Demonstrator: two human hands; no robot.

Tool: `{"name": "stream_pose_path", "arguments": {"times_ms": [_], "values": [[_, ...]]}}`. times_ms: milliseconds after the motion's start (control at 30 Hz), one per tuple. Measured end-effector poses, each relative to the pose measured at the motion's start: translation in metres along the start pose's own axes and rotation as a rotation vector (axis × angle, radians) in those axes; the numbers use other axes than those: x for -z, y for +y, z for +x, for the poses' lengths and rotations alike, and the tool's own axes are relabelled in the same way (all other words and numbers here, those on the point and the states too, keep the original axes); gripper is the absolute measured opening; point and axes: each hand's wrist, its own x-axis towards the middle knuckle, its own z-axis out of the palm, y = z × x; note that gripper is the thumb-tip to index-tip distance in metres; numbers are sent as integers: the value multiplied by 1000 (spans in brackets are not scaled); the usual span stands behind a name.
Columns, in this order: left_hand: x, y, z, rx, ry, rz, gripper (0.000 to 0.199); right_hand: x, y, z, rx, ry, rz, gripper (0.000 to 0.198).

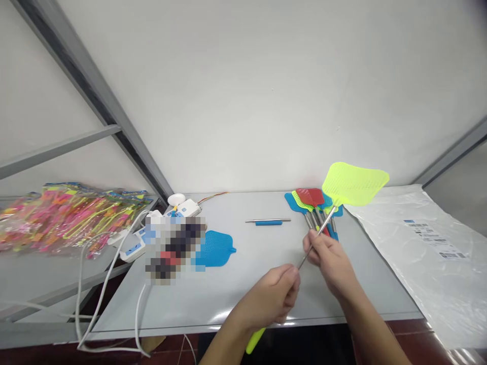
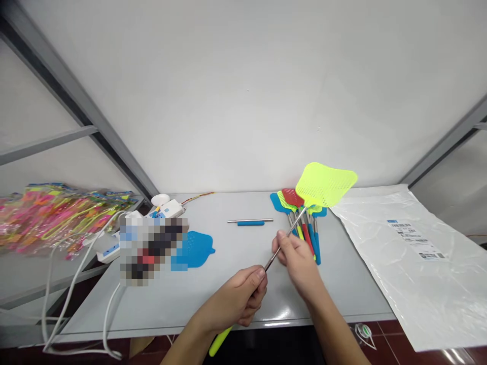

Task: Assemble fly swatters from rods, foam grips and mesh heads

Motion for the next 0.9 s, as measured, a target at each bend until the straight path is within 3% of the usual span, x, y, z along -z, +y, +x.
{"name": "stream_pose_path", "arguments": {"times_ms": [167, 333, 500, 600, 767, 900], "values": [[4, -5, -10, 29, 39, 93, 38, 30, -20, 31, 88, 162, 125, 43], [6, -7, -20, 22, 100, 123, 39, 18, -19, 26, 142, 195, 203, 40], [4, -4, -20, -51, 106, 106, 38, -14, 1, -9, -77, -83, 38, 41], [3, 0, -20, -92, 105, 160, 39, -16, 4, -18, -49, -119, -16, 40], [5, 6, -32, -171, 156, 372, 40, 10, -16, -4, 31, 43, 45, 36], [15, -1, -45, -147, 189, 412, 40, 21, -25, 9, 63, 138, 116, 34]]}}
